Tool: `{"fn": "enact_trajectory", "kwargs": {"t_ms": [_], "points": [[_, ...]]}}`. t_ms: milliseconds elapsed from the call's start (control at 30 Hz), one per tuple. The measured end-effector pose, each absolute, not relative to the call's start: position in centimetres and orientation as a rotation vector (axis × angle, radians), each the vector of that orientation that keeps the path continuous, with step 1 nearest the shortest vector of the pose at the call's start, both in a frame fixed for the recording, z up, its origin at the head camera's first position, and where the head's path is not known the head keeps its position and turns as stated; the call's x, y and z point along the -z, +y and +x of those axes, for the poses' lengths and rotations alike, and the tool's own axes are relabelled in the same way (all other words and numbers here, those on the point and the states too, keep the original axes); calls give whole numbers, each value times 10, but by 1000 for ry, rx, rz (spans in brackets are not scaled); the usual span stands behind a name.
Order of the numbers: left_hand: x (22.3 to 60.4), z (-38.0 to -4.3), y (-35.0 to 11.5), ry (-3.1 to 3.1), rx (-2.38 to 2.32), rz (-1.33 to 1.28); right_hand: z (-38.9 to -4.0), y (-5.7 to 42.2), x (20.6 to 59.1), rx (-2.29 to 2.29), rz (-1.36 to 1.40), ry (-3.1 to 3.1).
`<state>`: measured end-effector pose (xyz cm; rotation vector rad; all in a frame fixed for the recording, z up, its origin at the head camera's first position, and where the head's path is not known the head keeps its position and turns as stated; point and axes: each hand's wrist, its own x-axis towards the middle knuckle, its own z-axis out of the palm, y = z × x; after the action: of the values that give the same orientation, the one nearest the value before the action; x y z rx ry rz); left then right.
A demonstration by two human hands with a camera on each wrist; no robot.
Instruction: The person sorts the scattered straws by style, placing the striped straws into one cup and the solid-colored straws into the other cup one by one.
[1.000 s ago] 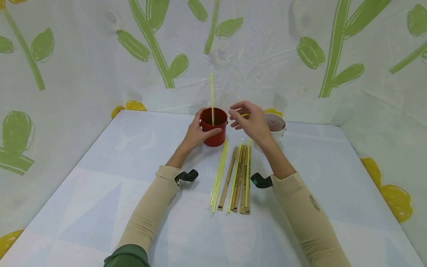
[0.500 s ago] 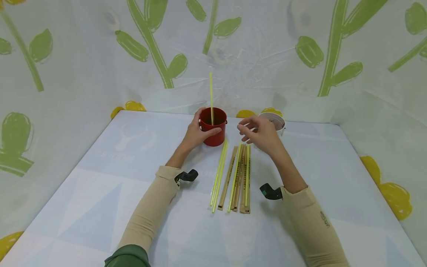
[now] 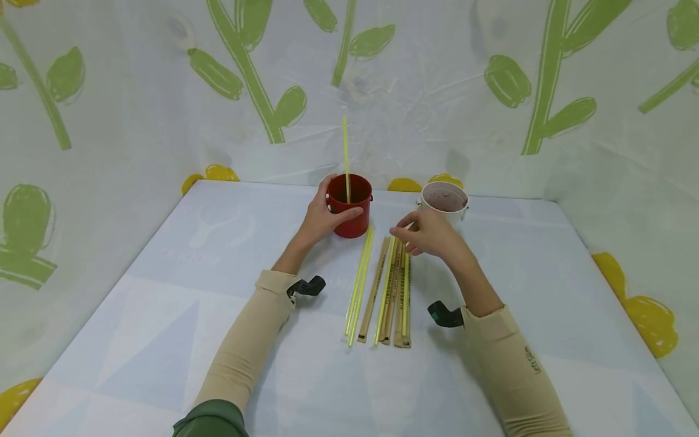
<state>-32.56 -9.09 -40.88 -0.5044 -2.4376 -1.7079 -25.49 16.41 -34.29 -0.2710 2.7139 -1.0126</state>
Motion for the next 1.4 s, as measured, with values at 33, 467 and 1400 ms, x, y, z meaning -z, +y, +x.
{"fn": "enact_trajectory", "kwargs": {"t_ms": [33, 467, 1400], "points": [[409, -326, -91, -2437, 1708, -505, -255, 165, 344, 979, -253, 2701], [409, -326, -90, -2432, 1716, -507, -258, 168, 354, 755, -95, 2646], [376, -300, -87, -2473, 1761, -519, -258, 161, 372, 678, -26, 2687]]}}
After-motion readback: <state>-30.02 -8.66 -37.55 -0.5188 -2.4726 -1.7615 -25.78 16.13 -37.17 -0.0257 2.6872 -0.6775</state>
